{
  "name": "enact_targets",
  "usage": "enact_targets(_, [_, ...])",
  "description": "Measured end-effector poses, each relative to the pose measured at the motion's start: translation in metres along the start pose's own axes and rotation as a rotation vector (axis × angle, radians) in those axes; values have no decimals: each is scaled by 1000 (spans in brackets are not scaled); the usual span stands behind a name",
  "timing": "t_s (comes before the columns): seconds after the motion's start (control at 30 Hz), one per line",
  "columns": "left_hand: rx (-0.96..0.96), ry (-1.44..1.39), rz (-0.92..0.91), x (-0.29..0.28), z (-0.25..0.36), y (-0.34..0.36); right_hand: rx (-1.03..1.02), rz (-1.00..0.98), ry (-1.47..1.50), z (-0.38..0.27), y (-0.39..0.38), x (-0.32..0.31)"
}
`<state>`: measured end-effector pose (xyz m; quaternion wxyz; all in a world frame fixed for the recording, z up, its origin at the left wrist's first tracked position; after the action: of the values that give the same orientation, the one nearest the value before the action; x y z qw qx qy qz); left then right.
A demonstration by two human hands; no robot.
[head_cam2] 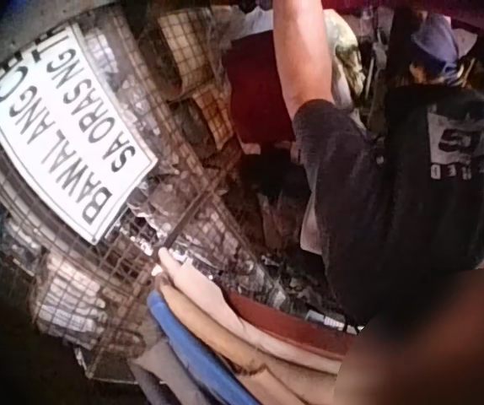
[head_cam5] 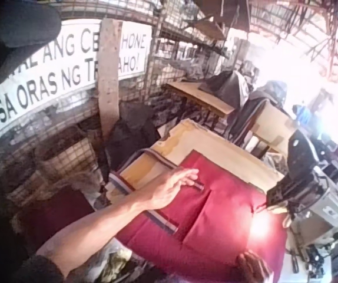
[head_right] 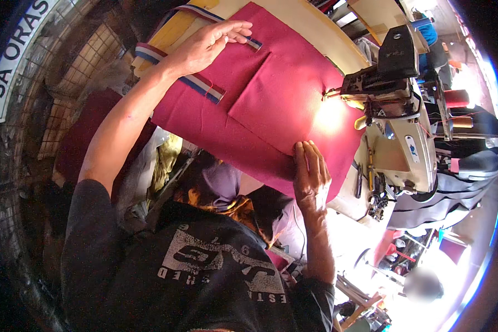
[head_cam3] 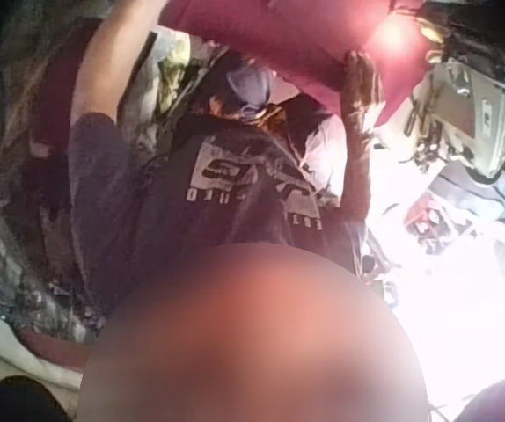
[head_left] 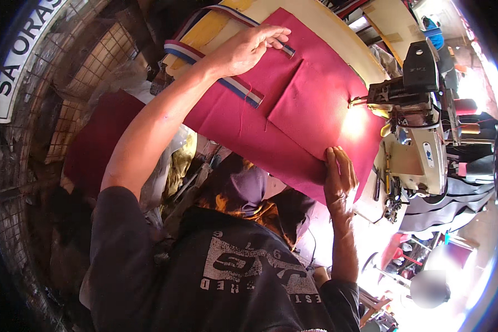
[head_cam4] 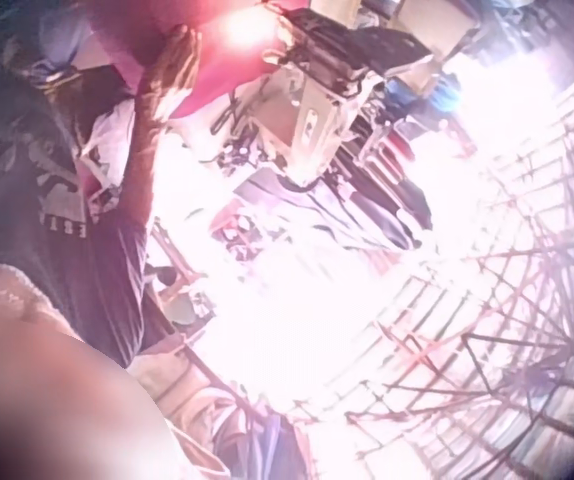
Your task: Sewing components like a pocket and straps onto a leather tote bag using an industrial sewing machine.
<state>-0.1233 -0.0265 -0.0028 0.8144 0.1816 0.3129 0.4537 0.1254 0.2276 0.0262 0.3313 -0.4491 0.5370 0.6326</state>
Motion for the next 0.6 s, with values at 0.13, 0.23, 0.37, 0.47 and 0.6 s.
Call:
enact_targets(0.13, [2,-6,-12,0,-2,1,16,34,13,-1,0,1])
enact_targets(0.23, [-56,-38,-14,0,-7,2,26,59,26,0,0,2])
enact_targets(0.37, [-38,-74,4,-1,-2,4,58,37,39,2,-1,3])
enact_targets(0.47, [-71,-24,29,-1,11,11,71,32,61,3,-1,3])
enact_targets(0.6, [23,623,-124,19,39,22,74,50,86,2,-1,0])
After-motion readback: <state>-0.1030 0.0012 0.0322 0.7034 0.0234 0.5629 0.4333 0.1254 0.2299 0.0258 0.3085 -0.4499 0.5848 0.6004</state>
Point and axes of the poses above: each hand's wrist, its own y-axis towards the middle knuckle, its own x-axis out of the palm, z = x × y, the point moved 4 cm from there along y, towards the middle knuckle, and after that the axes turned 8 degrees about x, right-handed, at the moved point
